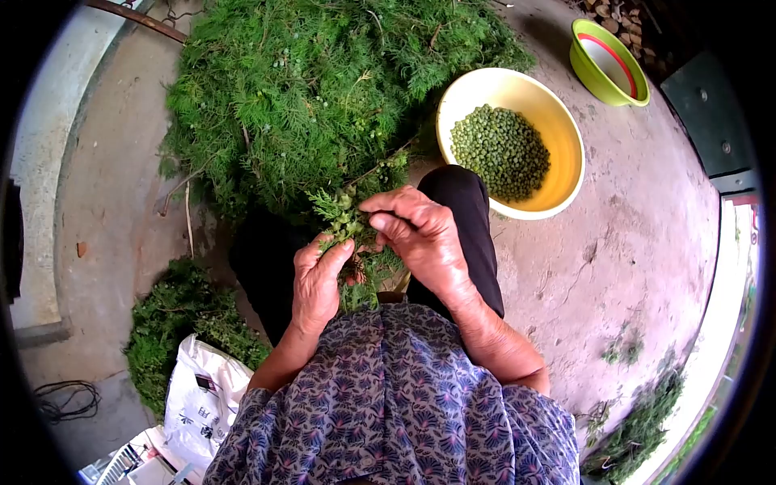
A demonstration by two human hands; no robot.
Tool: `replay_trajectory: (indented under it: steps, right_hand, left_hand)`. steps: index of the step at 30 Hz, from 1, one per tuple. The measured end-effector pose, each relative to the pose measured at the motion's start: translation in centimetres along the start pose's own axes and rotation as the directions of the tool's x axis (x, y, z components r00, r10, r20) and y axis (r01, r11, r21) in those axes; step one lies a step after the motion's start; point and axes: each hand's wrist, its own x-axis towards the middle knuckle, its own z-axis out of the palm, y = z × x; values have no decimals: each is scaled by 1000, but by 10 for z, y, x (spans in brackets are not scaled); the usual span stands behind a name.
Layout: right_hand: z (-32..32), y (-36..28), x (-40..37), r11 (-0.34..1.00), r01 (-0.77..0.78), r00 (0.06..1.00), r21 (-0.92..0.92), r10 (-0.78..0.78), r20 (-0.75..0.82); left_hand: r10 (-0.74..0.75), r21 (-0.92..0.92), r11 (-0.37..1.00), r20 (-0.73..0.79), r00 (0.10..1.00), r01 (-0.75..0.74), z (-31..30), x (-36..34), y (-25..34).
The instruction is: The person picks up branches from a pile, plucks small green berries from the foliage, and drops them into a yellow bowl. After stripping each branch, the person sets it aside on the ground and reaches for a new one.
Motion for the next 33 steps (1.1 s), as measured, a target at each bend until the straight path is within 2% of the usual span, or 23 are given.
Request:
replay_trajectory:
  steps: [1,3,4,7,10,11,12,13,16,18,20,21,23,24,25,27,29,31,33]
  right_hand:
    - [-1,6,3,971,171,984,-169,-160,74]
    - [6,6,0,1000,23,1000,-7,-22,15]
    - [7,5,-1,1000,23,1000,-6,-23,14]
    - [10,3,-4,997,25,999,-80,-26,-19]
    - [12,8,-9,952,107,989,-286,-130,-63]
    - [13,6,-8,952,108,989,-286,-131,-64]
    - [14,4,-7,921,123,985,-370,-159,-68]
    - [14,2,-7,882,135,980,-452,-187,-72]
    - [13,11,-7,893,191,972,-408,-230,-46]
    - [15,10,-8,896,226,964,-383,-261,-42]
    - [17,9,-11,998,-51,989,-37,45,-141]
    - [15,8,-10,998,-49,989,-37,43,-143]
    - [7,6,-8,944,-235,967,230,251,-45]
    - [4,9,-9,909,-292,953,297,303,6]
    - [5,10,-10,909,-291,953,297,303,5]
    - [8,11,-12,991,-125,990,55,128,-52]
    - [8,6,-12,983,-145,985,109,153,-73]
    - [5,4,-10,907,-333,932,259,358,-54]
    - [5,9,-12,898,-319,933,302,354,-68]
  left_hand:
    - [0,2,1000,0,1000,0,1,-1,2]
    - [11,16,1000,28,1000,-12,2,-2,9]
    - [11,17,1000,29,1000,-12,2,-2,10]
    - [61,108,992,56,997,-67,2,-1,10]
    - [123,161,979,41,992,-128,5,-1,9]
    - [172,282,943,43,984,-177,7,-1,13]
    - [218,399,890,54,974,-221,9,-1,14]
    - [218,399,889,58,974,-223,10,-1,12]
    - [252,373,893,44,967,-250,10,2,4]
    - [326,473,823,62,943,-315,10,3,4]
    - [344,487,806,77,936,-337,11,4,5]
    - [359,501,790,90,929,-353,12,5,5]
    - [380,517,764,121,917,-385,9,8,3]
    - [400,531,739,149,904,-415,9,9,1]
    - [400,531,738,151,904,-415,10,9,4]
    - [475,561,684,143,868,-467,14,6,10]
    - [468,584,662,168,867,-471,12,5,10]
    - [465,605,637,192,864,-477,12,5,12]
    - [418,536,722,165,893,-437,13,4,16]
